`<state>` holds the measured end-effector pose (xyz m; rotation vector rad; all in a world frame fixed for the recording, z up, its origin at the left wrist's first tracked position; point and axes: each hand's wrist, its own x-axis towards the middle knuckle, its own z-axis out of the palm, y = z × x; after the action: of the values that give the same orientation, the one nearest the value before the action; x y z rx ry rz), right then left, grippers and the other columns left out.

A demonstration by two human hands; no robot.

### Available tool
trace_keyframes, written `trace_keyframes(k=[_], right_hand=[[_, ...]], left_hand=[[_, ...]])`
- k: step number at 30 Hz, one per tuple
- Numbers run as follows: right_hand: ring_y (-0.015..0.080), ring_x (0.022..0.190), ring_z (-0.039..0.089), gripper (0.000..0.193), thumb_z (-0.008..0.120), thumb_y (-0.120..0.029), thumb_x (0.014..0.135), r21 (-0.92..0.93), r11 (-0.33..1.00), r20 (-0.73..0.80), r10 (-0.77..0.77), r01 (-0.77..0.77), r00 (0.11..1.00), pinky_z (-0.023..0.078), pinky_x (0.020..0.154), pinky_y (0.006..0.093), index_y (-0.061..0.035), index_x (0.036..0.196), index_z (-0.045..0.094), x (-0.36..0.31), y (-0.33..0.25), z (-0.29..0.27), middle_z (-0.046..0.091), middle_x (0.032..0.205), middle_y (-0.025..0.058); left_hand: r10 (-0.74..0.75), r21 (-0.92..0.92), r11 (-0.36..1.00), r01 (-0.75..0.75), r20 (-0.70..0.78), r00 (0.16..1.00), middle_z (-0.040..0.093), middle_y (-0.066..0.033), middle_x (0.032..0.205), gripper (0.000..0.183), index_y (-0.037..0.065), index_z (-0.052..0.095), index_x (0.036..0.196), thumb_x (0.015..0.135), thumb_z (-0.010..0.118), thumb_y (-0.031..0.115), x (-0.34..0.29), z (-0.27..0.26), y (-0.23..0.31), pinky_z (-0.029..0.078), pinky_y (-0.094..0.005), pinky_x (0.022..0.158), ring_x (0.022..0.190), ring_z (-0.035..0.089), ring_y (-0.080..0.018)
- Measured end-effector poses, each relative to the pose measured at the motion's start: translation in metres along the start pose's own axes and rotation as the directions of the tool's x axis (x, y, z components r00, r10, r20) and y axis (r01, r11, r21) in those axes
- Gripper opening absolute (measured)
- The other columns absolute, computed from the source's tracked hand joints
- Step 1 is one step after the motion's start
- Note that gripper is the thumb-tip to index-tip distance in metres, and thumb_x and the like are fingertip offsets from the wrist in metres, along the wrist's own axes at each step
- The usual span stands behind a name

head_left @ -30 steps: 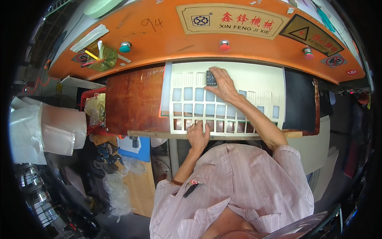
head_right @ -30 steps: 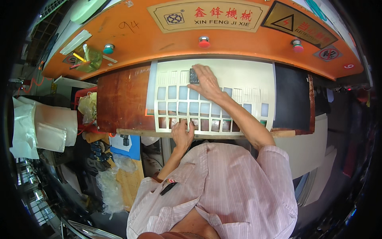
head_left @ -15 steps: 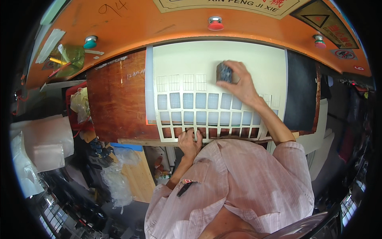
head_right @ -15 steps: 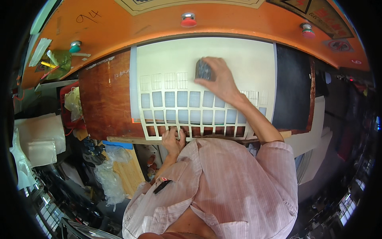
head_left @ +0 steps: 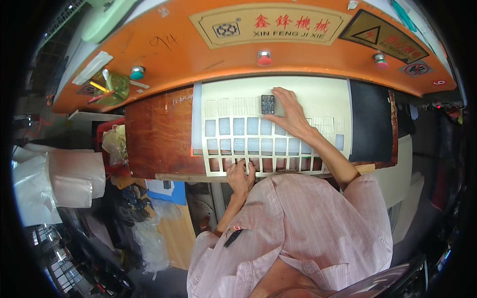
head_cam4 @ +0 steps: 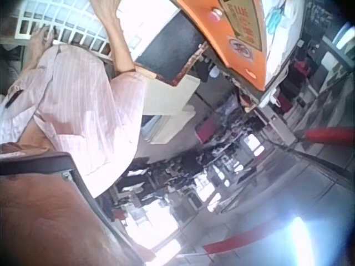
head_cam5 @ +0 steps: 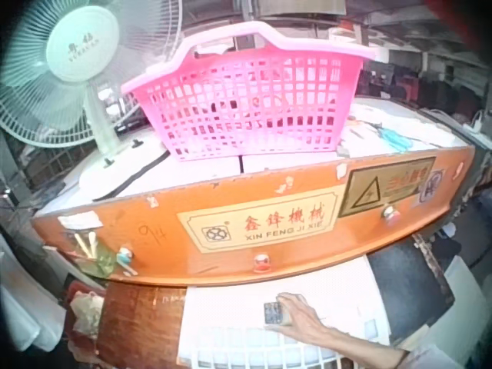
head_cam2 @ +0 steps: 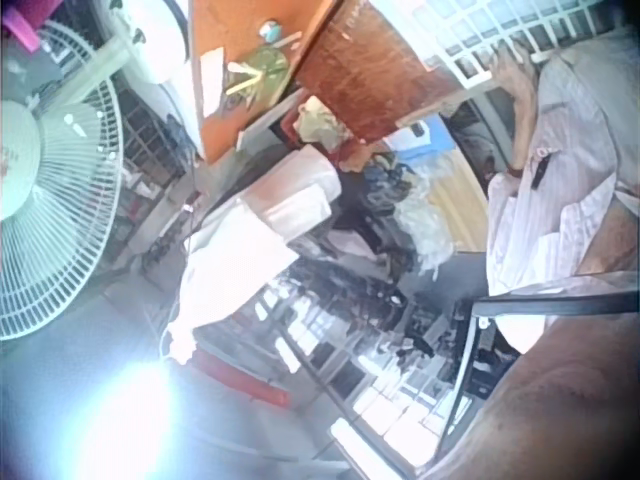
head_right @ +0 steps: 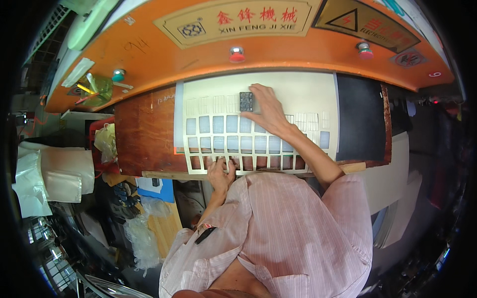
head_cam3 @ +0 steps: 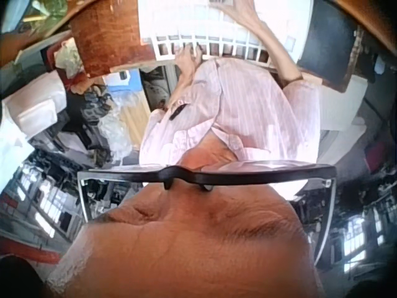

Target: The person places small white plastic pieces into a grid-like tray, then uses a small tool to press them into place. They remove the tray and place the pieces into a plastic bag.

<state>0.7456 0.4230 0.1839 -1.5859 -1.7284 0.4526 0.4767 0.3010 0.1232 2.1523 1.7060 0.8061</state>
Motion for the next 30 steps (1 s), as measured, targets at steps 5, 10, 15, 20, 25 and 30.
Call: trace_keyframes(k=[5,10,15,20,25,30], right_hand=[[0.0171,0.087,0.065,0.018,0.074,-0.012,0.095,0.197,0.968,-0.46,0.234,-0.158,0.857,0.053,0.078,0.032,-0.0025,0.109,0.069,-0.036,0.01,-0.08,0.07,0.097,0.0071],[0.009,0.077,0.054,0.021,0.065,-0.019,0.104,0.086,0.996,-0.844,0.09,-0.032,0.528,0.047,0.072,0.0267,0.0009,0.096,0.065,-0.073,0.002,-0.177,0.061,0.083,0.0011],[0.0117,0.079,0.055,0.024,0.063,-0.021,0.105,-0.111,0.993,-0.808,-0.06,-0.051,0.585,0.047,0.075,0.029,0.0008,0.097,0.064,-0.108,-0.022,-0.221,0.06,0.082,0.005],[0.0154,0.079,0.06,0.021,0.063,-0.019,0.103,0.11,0.987,-0.741,0.16,-0.118,0.652,0.049,0.077,0.0307,0.0013,0.1,0.068,-0.188,-0.044,-0.203,0.066,0.087,0.0074],[0.0257,0.078,0.065,0.011,0.065,-0.01,0.096,0.061,0.994,-0.618,0.112,-0.094,0.779,0.052,0.072,0.0366,0.0,0.094,0.068,-0.226,-0.061,-0.123,0.067,0.084,0.0125],[0.033,0.083,0.064,0.013,0.069,-0.014,0.093,-0.04,0.999,-0.468,0.002,-0.024,0.884,0.051,0.075,0.0434,-0.0005,0.096,0.07,-0.224,-0.081,-0.053,0.068,0.086,0.0139]], left_hand=[[0.039,-0.02,0.999,-0.041,-0.078,0.996,0.054,-0.0061,0.063,0.013,0.008,0.068,0.085,0.085,0.074,0.02,0.007,0.0,0.002,0.046,-0.0435,0.064,0.062,0.058,-0.029],[0.054,-0.073,0.996,-0.058,-0.045,0.998,0.057,-0.0117,0.064,0.016,0.004,0.068,0.087,0.088,0.07,0.021,0.014,-0.006,0.004,0.046,-0.048,0.068,0.066,0.06,-0.0336],[0.065,-0.081,0.995,-0.064,0.01,0.998,0.058,-0.0153,0.065,0.019,0.002,0.067,0.087,0.091,0.068,0.021,0.024,-0.013,0.011,0.045,-0.0499,0.073,0.071,0.061,-0.0369],[0.16,-0.117,0.979,-0.169,-0.079,0.984,0.058,-0.0143,0.064,0.022,0.002,0.063,0.081,0.09,0.068,0.022,0.025,-0.021,0.016,0.045,-0.0501,0.073,0.071,0.061,-0.0366],[0.169,-0.11,0.978,-0.177,-0.074,0.983,0.054,-0.013,0.062,0.028,0.003,0.059,0.077,0.091,0.068,0.025,0.024,-0.021,0.018,0.044,-0.0505,0.069,0.067,0.058,-0.036],[0.172,-0.103,0.977,-0.184,-0.117,0.978,0.058,-0.0148,0.065,0.029,0.002,0.062,0.079,0.091,0.068,0.028,0.024,-0.019,0.018,0.045,-0.0524,0.068,0.071,0.06,-0.0378]])
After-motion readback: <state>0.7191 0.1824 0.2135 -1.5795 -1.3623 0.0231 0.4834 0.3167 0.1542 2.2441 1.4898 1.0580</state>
